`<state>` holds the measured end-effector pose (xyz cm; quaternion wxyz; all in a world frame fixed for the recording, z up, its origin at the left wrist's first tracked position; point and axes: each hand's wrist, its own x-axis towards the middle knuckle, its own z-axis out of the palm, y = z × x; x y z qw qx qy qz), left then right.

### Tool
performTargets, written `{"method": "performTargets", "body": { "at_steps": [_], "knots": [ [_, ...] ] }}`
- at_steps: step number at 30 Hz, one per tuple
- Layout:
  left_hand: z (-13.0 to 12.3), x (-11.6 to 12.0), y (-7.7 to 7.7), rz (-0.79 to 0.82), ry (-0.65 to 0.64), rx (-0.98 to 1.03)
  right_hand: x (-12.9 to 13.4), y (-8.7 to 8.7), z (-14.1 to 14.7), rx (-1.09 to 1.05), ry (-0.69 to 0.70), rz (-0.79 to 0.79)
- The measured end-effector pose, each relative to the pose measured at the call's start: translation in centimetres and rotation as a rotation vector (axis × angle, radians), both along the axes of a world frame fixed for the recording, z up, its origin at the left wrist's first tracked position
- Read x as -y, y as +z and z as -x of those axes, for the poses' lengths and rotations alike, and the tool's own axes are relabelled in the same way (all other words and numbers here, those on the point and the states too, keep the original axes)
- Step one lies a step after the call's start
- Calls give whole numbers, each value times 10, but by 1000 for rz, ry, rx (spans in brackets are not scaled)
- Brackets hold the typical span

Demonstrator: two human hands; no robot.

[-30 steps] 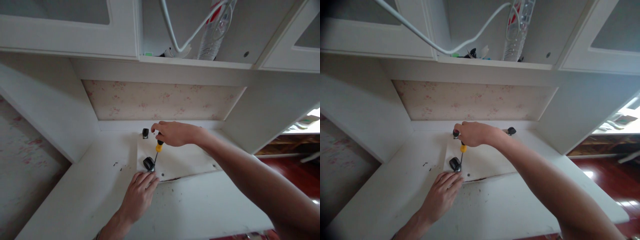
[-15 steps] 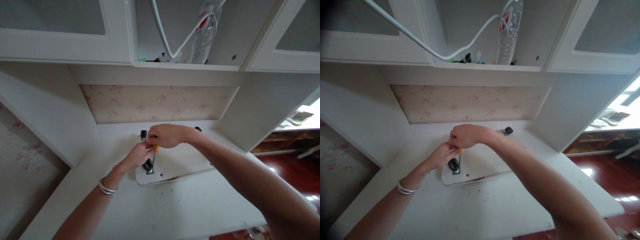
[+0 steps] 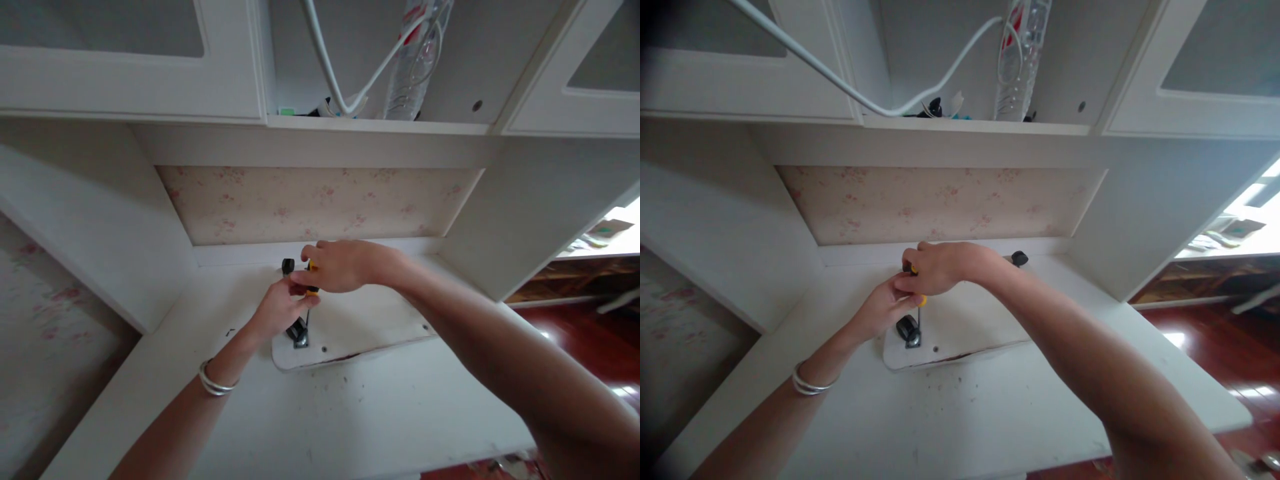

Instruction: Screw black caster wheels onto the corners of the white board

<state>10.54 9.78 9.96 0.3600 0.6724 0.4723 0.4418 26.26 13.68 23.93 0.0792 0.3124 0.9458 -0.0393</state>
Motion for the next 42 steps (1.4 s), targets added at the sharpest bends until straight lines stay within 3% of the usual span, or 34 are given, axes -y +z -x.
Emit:
{"method": "performTargets", "body": {
  "at_steps": [4,10,16,22,29,33,39,42],
  "knots": [
    [-6,-3,-3,-15,80,-2,4,1,5,15,-109,-78],
    [-5,0,3,-10,-118,0,1,7,-1,52,93,99],
    [-12,-7,0,5,-68,-21,7,-1,2,3,-59,-74],
    [-5,-5,5,65,-226,32,-1,-4,-6,-5,116,22],
    [-6,-15,-5,132,-117,84,0,-15,-3,-70,-68,-167],
    [-4,-14,-3,167,-217,120,-3,-16,-5,-84,13,-122],
    [3,-17,1,172,-244,144,-7,-9,-15,-154,93,-46],
    [5,-18,4,144,-246,-34,-9,-8,-26,-215,85,-49]
  ]
}}
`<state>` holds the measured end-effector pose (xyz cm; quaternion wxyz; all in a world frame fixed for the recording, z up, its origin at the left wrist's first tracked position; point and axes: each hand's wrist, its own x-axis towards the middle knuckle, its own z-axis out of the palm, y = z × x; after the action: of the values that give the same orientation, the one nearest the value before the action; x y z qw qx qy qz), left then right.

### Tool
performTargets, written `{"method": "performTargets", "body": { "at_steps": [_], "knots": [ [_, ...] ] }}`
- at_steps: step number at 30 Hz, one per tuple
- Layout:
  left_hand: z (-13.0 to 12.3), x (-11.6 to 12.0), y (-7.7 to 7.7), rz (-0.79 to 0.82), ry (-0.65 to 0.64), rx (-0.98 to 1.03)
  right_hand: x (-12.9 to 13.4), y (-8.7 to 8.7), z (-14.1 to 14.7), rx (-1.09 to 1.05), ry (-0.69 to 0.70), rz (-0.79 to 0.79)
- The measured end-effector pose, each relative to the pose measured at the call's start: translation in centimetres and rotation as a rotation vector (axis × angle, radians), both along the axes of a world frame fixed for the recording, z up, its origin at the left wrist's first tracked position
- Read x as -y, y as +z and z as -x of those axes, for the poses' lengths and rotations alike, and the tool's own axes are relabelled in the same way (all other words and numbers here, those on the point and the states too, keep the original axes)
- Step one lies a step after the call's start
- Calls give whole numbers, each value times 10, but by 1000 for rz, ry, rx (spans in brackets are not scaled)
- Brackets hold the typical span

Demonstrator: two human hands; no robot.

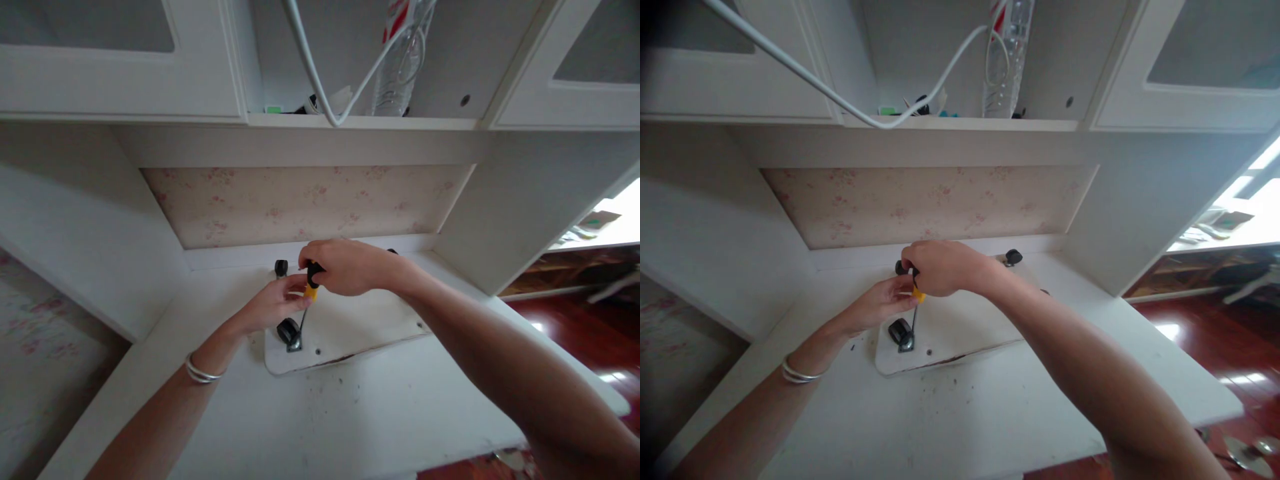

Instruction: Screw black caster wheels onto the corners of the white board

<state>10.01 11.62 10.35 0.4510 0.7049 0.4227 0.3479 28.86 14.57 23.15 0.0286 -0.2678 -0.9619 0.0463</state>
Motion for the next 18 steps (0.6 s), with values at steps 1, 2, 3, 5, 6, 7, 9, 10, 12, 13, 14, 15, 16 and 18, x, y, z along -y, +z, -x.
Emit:
{"method": "performTargets", "body": {
  "at_steps": [1,2,3,5,6,7,9,10,12,13,14,15,16,18],
  "knots": [
    [1,0,1,-19,7,-80,-1,0,-4,-23,-10,-4],
    [2,-1,1,-32,15,-152,-2,-1,-9,-45,-24,-8],
    [3,-2,1,-39,21,-207,-4,-2,-13,-62,-41,-11],
    [5,-3,0,-69,20,-285,-6,-3,-22,-86,-75,-12],
    [6,-4,-1,-96,20,-328,-7,-4,-25,-96,-91,-4],
    [6,-6,-2,-127,23,-372,-7,-4,-29,-107,-107,6],
    [6,-8,-6,-186,31,-450,-7,-5,-35,-125,-143,21],
    [6,-10,-7,-206,34,-480,-7,-5,-37,-136,-167,19],
    [6,-13,-11,-235,36,-533,-6,-5,-40,-155,-211,-1],
    [5,-15,-13,-245,36,-555,-5,-5,-41,-165,-228,-15],
    [5,-17,-15,-252,36,-573,-4,-5,-42,-174,-243,-28],
    [5,-19,-17,-258,33,-588,-4,-5,-42,-183,-254,-44],
    [5,-21,-18,-262,29,-599,-3,-5,-42,-193,-263,-60],
    [6,-25,-21,-270,21,-612,-3,-3,-42,-219,-275,-96]
  ]
}}
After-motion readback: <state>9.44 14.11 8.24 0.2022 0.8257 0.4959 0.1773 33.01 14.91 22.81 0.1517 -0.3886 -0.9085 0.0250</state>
